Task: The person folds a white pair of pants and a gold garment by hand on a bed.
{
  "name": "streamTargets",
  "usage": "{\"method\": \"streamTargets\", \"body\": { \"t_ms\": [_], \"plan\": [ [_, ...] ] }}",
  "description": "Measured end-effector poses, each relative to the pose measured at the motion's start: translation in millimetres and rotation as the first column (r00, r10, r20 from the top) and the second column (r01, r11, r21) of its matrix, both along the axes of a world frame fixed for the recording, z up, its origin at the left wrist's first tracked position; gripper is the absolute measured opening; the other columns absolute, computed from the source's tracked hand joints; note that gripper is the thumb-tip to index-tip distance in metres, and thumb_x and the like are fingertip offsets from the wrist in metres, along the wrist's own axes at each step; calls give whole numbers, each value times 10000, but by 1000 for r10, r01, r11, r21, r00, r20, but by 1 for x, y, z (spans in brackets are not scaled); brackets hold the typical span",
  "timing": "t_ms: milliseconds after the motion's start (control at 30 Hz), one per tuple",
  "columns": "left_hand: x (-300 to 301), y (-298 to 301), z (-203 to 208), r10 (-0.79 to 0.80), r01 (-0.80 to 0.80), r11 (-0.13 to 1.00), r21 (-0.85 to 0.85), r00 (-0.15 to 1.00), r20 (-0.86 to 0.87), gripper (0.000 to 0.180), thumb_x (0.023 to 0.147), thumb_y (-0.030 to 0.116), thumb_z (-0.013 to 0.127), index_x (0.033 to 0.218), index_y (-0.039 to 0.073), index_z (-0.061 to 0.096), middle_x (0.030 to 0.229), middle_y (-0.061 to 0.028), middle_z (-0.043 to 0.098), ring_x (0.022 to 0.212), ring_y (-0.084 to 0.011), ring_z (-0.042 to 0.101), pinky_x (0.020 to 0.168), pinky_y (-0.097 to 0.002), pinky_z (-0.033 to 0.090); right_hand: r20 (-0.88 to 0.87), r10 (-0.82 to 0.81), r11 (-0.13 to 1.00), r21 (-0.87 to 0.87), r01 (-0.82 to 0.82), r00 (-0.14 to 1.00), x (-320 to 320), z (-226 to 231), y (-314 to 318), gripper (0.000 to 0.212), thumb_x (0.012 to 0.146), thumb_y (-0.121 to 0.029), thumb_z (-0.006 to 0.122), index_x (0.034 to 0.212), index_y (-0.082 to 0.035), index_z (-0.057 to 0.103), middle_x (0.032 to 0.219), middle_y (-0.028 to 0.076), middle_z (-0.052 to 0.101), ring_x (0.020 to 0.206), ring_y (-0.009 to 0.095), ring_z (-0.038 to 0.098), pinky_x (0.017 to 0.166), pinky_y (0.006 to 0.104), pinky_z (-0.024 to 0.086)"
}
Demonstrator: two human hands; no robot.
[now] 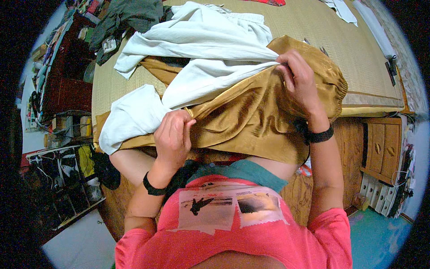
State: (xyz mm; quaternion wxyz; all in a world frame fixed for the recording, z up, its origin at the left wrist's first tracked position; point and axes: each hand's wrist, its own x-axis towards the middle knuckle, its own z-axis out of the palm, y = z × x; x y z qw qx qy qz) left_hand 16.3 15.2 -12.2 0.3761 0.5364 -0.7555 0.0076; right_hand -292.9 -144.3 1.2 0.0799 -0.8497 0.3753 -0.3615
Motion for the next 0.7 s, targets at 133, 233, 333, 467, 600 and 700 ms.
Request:
{"method": "streamTargets", "body": {
  "t_ms": [133,233,333,467,600,700],
  "plan": [
    [-6,5,22,86,-22,957,289,973,-213,135,872,8,684,989,-5,618,841,-141,634,740,-303,636,669,-355,511,13,19,1000,-14,-19,1000,4,3,3,138,882,21,656,996,-12,585,895,148,573,812,326,605,720,368,501],
    [2,-2,13,52,23,937,350,978,-204,88,872,20,685,956,5,663,828,-130,633,718,-291,632,660,-350,503,-5,-1,1000,-8,1,1000,2,2,8,156,873,31,659,1003,-13,586,904,149,579,818,326,609,711,362,503],
    [4,-9,18,115,-38,932,361,974,-194,52,866,27,692,904,1,666,834,-129,626,725,-286,618,662,-356,493,13,12,999,-34,-11,1000,1,-1,7,172,866,42,659,1010,-21,589,901,146,578,802,321,609,691,358,502],
    [5,-15,23,108,-38,937,349,977,-185,39,867,28,690,872,2,661,838,-123,625,744,-283,621,675,-355,496,14,5,999,-52,-4,1000,4,2,9,186,857,58,660,1010,-26,596,898,141,576,785,314,612,674,355,502],
    [8,-28,21,145,-100,946,307,981,-127,47,862,48,702,861,11,673,853,-98,644,738,-272,630,674,-344,503,23,-9,1000,-26,9,1000,3,2,10,185,856,60,663,1008,-25,600,899,139,580,786,313,621,670,351,505],
    [8,-41,20,136,-90,960,265,977,-162,60,855,70,713,871,21,683,871,-89,659,722,-275,634,664,-337,509,20,-5,999,-35,6,1000,4,3,11,179,859,56,662,1007,-25,601,904,138,586,789,310,628,672,348,509]
  ]
}}
